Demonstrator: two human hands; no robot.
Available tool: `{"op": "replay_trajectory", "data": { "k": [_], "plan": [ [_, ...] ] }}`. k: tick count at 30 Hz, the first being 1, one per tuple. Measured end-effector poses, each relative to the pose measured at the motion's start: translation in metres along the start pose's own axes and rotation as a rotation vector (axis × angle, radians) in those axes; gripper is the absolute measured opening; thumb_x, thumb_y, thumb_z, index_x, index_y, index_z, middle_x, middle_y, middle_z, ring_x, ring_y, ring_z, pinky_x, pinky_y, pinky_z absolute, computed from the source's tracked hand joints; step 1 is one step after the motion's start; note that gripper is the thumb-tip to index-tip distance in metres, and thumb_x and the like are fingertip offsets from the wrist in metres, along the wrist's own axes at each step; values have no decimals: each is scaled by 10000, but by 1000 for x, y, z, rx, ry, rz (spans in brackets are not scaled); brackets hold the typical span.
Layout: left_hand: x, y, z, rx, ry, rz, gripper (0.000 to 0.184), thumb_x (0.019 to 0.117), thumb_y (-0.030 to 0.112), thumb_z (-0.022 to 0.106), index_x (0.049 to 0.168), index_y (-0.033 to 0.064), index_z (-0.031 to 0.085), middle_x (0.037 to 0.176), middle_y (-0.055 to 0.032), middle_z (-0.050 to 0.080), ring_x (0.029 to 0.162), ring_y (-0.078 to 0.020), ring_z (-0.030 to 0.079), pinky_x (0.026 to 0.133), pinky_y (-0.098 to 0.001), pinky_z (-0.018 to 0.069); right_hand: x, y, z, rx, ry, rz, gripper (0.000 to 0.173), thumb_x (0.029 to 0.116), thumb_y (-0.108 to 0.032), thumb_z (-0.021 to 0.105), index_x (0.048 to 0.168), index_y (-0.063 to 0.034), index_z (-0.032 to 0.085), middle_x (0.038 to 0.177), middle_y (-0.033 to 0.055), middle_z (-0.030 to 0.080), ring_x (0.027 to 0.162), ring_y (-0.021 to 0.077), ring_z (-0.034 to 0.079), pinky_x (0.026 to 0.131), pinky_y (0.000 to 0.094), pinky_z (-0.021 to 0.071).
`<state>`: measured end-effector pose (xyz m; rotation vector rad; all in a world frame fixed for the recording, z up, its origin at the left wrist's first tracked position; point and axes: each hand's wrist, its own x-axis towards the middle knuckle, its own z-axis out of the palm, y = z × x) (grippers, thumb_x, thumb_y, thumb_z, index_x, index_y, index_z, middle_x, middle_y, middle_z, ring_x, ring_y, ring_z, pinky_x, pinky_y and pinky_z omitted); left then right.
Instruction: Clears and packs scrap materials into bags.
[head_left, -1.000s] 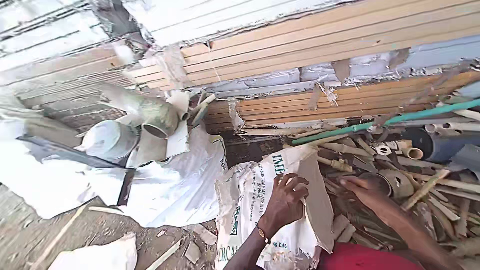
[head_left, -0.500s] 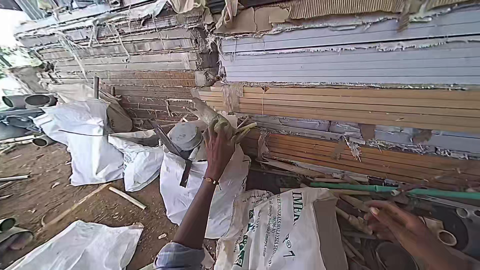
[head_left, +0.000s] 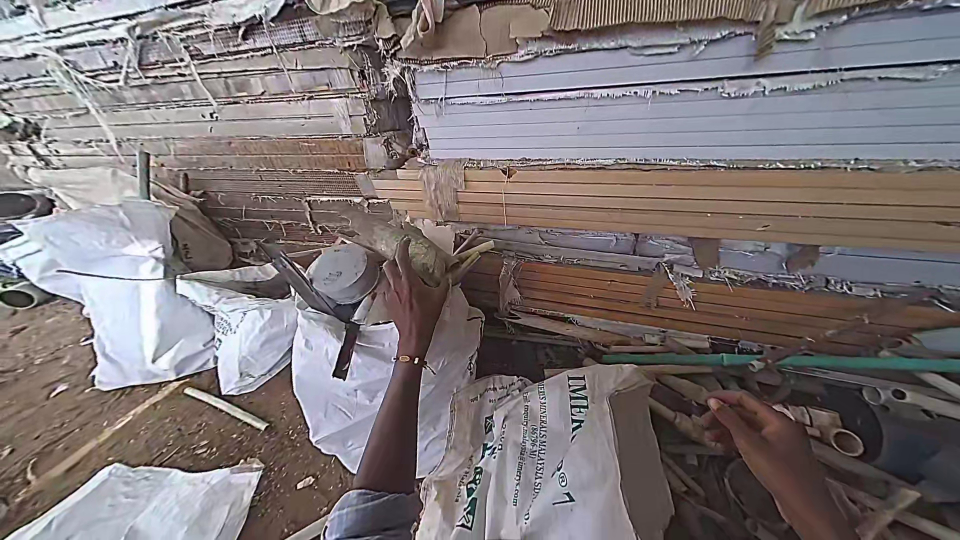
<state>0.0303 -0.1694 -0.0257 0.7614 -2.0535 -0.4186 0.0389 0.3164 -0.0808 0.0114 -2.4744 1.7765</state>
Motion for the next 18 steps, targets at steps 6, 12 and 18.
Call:
{"op": "replay_trajectory", "data": {
  "k": [6, 12, 18],
  "plan": [
    [-15, 0, -6, -60, 188, 226, 642, 703, 370, 863, 1244, 74, 681, 1268, -267, 601, 1131, -488, 586, 930, -593, 486, -1, -2, -3, -6, 1, 6, 150, 1028, -85, 565, 1115, 4, 650, 777, 67, 709, 604, 134, 689, 553, 277, 586],
    [-57, 52, -32, -274, 389, 527, 528, 706, 345, 881, 1149, 111, 715, 1177, -189, 618, 1087, -364, 586, 907, -452, 487, -6, -16, -8, 187, -67, -3, 142, 1010, -97, 561, 1087, -20, 652, 778, 42, 726, 621, 140, 714, 546, 271, 606],
    [-170, 132, -15, -854, -177, 1092, 280, 883, 231, 781, 1138, 211, 666, 1149, -96, 613, 1171, -254, 559, 1031, -321, 460, -4, -42, -22, 461, -303, -227, 1060, 760, -689, 779, 1543, -144, 314, 1309, 107, 680, 1157, 312, 690, 858, 448, 631]
  ]
}}
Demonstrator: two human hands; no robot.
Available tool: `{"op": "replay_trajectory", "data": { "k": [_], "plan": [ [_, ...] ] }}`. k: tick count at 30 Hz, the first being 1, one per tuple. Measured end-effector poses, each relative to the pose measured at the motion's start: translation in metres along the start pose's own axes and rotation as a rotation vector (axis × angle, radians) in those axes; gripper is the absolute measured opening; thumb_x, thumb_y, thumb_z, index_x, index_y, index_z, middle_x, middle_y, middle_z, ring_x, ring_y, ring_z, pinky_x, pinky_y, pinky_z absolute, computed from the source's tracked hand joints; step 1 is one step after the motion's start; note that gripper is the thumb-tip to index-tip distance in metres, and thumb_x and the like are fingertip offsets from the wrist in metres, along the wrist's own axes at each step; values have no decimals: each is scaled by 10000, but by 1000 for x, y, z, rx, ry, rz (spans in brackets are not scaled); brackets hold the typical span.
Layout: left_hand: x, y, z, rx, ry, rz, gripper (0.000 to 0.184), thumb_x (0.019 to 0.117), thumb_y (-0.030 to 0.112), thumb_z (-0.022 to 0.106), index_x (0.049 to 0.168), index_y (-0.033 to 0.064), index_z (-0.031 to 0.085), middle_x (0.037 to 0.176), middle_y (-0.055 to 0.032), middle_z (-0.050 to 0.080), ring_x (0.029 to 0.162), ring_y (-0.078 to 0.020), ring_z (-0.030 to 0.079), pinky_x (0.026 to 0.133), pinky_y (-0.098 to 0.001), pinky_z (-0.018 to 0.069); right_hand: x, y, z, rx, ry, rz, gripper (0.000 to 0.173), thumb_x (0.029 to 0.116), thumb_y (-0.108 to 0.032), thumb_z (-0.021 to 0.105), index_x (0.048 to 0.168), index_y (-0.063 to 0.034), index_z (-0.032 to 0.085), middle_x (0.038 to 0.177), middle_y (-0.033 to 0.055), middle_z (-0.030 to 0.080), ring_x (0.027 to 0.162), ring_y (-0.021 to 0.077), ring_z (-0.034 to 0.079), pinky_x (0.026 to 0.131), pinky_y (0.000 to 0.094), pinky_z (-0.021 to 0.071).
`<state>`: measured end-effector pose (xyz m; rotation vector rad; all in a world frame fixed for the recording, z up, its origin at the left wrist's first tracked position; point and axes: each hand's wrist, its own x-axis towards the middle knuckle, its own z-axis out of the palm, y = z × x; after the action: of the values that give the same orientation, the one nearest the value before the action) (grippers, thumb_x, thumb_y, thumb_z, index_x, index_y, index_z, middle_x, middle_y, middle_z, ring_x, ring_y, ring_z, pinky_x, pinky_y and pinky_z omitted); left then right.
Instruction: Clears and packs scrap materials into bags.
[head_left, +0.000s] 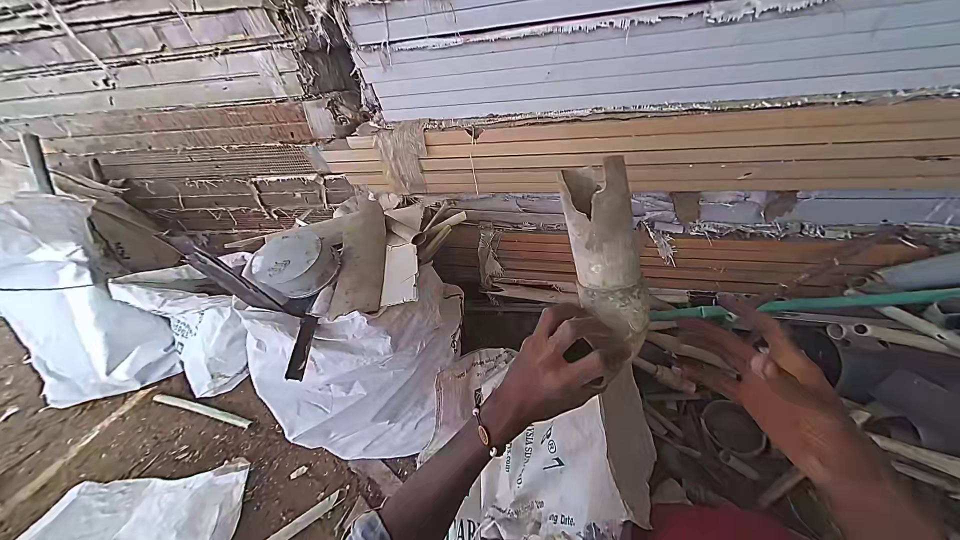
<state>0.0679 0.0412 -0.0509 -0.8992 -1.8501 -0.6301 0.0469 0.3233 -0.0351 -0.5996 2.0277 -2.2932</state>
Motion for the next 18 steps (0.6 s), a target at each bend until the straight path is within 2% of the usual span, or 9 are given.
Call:
{"op": "replay_trajectory", "data": {
  "k": [2, 3, 6, 8, 10, 12, 13, 15, 18],
  "plan": [
    [-16, 26, 46, -224, -206, 140, 159, 975, 170, 674, 1129, 184, 709, 1165, -138, 655, 1166, -321, 593, 1032, -389, 486, -2, -6, -6, -22, 80, -3, 1181, 701, -653, 843, 1579, -177, 212, 1359, 70, 636, 1184, 255, 676, 903, 408, 624],
    [-24, 36, 67, -298, -297, 208, 188, 987, 127, 640, 1143, 184, 726, 1190, -141, 674, 1179, -339, 605, 1033, -412, 492, -3, -3, -14, -72, 140, 17, 1103, 721, -534, 861, 1552, -181, 227, 1333, 23, 626, 1166, 179, 672, 928, 343, 610],
    [-55, 50, 121, -463, -413, 229, 236, 998, 113, 627, 1206, 175, 719, 1268, -149, 670, 1262, -366, 581, 1108, -458, 450, -11, 30, -47, -149, 397, 205, 794, 771, -112, 778, 1460, -127, 384, 1191, 45, 666, 1030, 127, 704, 871, 307, 619],
    [-71, 51, 136, -387, -404, 38, 350, 971, 230, 710, 1319, 231, 678, 1357, -132, 644, 1314, -373, 561, 1109, -507, 463, -15, 60, -71, -117, 606, 298, 726, 875, -89, 752, 1498, -109, 381, 1241, 110, 638, 1054, 181, 688, 880, 368, 609],
    [-77, 49, 133, -128, -492, -308, 700, 803, 376, 846, 1445, 300, 577, 1463, -145, 570, 1317, -421, 544, 1011, -575, 490, -16, 83, -87, -116, 850, 366, 837, 892, -151, 776, 1566, -125, 280, 1365, 153, 561, 1166, 241, 628, 929, 439, 569],
    [-82, 42, 118, 66, -751, -706, 1046, 680, 364, 914, 1583, 309, 388, 1500, -202, 473, 1167, -426, 586, 818, -543, 536, -18, 105, -93, -152, 1027, 411, 989, 873, -201, 813, 1607, -121, 154, 1478, 188, 467, 1276, 294, 547, 974, 503, 516],
    [-82, 36, 112, 100, -910, -886, 1107, 726, 329, 897, 1631, 310, 261, 1442, -209, 482, 1068, -412, 621, 776, -547, 555, -17, 118, -93, -189, 1083, 408, 1039, 857, -216, 830, 1610, -99, 123, 1505, 211, 438, 1311, 313, 518, 996, 515, 498],
    [-84, 21, 101, 12, -1036, -1108, 943, 870, 217, 765, 1633, 233, 211, 1196, -240, 659, 955, -437, 691, 810, -592, 547, -15, 148, -83, -285, 1072, 410, 1100, 854, -234, 838, 1604, -12, 64, 1531, 271, 401, 1381, 336, 473, 1109, 487, 441],
    [-95, 22, 85, -217, -756, -1126, 683, 901, 110, 638, 1537, 135, 390, 984, -168, 725, 824, -315, 719, 754, -509, 575, -26, 182, -33, -244, 614, 722, 908, 951, -318, 741, 1591, -19, 170, 1439, 255, 502, 1248, 317, 585, 1027, 467, 515]
  ]
}}
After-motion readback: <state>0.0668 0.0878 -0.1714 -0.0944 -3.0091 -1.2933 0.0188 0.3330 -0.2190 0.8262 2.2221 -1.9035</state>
